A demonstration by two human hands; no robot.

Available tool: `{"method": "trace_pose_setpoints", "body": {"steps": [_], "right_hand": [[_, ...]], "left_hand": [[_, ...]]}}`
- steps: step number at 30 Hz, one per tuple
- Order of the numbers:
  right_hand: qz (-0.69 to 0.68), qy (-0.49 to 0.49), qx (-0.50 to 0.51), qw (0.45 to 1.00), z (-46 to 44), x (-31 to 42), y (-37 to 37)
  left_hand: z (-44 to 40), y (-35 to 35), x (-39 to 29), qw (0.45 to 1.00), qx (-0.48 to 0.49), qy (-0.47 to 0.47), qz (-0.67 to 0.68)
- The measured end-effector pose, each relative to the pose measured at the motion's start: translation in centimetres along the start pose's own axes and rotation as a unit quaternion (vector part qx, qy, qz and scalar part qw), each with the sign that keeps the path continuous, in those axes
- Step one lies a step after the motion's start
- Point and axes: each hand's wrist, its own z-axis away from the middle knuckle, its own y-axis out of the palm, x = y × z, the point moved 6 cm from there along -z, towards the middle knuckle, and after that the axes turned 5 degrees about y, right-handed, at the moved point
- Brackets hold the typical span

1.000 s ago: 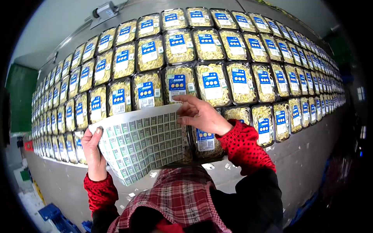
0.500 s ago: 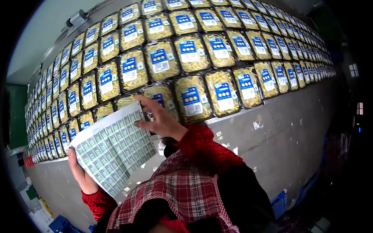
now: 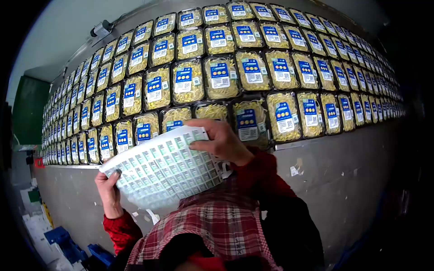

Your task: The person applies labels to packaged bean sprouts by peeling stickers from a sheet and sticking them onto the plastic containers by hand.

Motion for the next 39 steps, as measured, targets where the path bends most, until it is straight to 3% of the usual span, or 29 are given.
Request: {"method": "trace_pose_setpoints", "body": {"steps": [7,9,11,13,15,23,26,31,33,34,35,37,39], "right_hand": [[0.005,0.026,0.015,1.0,4.2,4.1,-10.3],[0.087,-0.003,0.002,0.996,4.4,5.5,-12.2],[0.039,-0.006,-0.013,0.999,4.1,6.7,-13.6],[0.08,0.049,-0.002,0.996,3.8,6.8,-15.3],[0.07,0.045,-0.014,0.996,3.6,7.4,-16.4],[0.24,0.021,-0.074,0.968,0.7,9.8,-20.5],[0.238,0.099,-0.057,0.965,-0.5,9.9,-21.2],[0.305,0.078,0.008,0.949,-3.1,10.0,-22.2],[0.324,0.111,0.118,0.932,-4.2,9.4,-21.6],[0.403,0.087,0.121,0.903,-5.3,9.4,-22.3],[0.399,0.087,0.132,0.903,-6.3,9.3,-22.3],[0.355,-0.055,0.066,0.931,-8.4,12.0,-21.5],[0.337,-0.035,0.114,0.934,-10.5,11.4,-19.9]], "left_hand": [[1.4,9.5,1.8,0.997,0.005,0.049,0.061],[1.2,11.2,2.1,0.998,0.013,0.039,0.055],[0.5,12.9,2.0,0.995,0.035,0.061,0.068],[0.1,16.6,-0.3,0.996,0.01,0.072,0.057],[-1.0,16.4,0.5,0.996,0.017,0.08,0.046],[-6.9,21.2,0.0,0.994,0.071,0.087,-0.005],[-9.3,21.9,-1.1,0.992,0.052,0.11,-0.025],[-10.9,22.9,-2.1,0.987,0.045,0.15,-0.036],[-11.2,23.1,-2.5,0.987,0.025,0.149,-0.046],[-11.1,23.2,-2.5,0.987,0.02,0.144,-0.066],[-11.1,23.2,-2.5,0.986,0.017,0.139,-0.087],[-11.2,23.6,-2.3,0.986,-0.001,0.136,-0.101],[-11.5,23.5,-1.3,0.991,-0.01,0.072,-0.108]]}}
